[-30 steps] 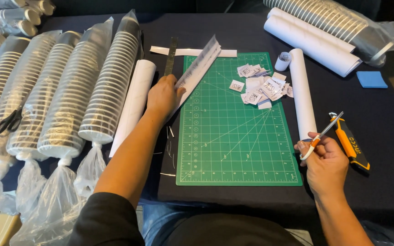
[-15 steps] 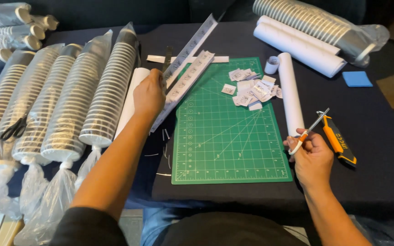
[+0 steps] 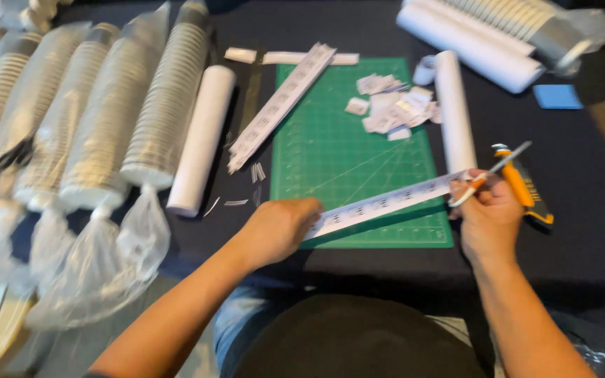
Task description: Cutting a long strip of printed labels into individual pieces using scissors on a green cutting mat.
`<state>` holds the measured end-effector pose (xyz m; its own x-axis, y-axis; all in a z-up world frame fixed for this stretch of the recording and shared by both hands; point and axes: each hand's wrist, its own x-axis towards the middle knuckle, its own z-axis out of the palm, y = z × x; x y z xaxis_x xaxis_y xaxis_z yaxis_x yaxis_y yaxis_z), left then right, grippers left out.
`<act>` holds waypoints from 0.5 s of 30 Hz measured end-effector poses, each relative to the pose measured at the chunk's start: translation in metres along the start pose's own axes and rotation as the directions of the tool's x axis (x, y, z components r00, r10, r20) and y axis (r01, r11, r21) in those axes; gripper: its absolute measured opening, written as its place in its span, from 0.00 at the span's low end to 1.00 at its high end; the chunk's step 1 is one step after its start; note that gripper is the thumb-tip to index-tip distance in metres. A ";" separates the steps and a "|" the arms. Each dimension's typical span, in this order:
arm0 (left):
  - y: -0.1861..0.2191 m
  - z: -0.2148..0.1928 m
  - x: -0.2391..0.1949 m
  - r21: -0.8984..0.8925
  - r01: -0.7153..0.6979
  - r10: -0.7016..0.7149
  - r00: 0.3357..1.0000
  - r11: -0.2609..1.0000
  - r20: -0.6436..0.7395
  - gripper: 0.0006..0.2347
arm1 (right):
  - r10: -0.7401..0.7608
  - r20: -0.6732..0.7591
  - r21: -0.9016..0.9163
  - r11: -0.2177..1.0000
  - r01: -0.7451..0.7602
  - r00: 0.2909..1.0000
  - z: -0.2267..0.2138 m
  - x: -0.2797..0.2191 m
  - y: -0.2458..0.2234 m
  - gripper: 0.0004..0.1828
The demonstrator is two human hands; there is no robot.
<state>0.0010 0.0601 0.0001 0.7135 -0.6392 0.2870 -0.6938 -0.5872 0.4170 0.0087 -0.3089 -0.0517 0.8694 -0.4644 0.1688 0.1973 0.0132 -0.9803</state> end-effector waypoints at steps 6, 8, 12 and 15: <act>0.030 -0.003 -0.038 0.146 -0.153 0.198 0.907 0.977 -0.371 0.15 | 0.016 -0.104 0.025 1.000 -0.013 0.994 -0.010 0.010 0.009 0.15; 0.036 -0.012 -0.064 0.208 -0.142 0.217 0.889 0.968 -0.403 0.12 | 0.016 -0.112 0.054 0.999 -0.010 0.994 -0.008 0.010 0.006 0.15; 0.022 -0.012 -0.103 0.255 -0.135 0.218 0.916 0.958 -0.336 0.14 | 0.023 -0.143 0.043 0.999 -0.017 0.989 -0.005 0.004 -0.002 0.14; 0.010 -0.024 -0.104 0.195 -0.182 0.218 0.959 0.964 -0.179 0.23 | 0.027 -0.135 0.039 0.999 -0.022 0.990 -0.003 0.003 -0.006 0.14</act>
<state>-0.0775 0.1328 -0.0048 0.5511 -0.6522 0.5204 -0.8178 -0.5462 0.1814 0.0087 -0.3125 -0.0456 0.8051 -0.5794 0.1268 0.1956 0.0575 -0.9790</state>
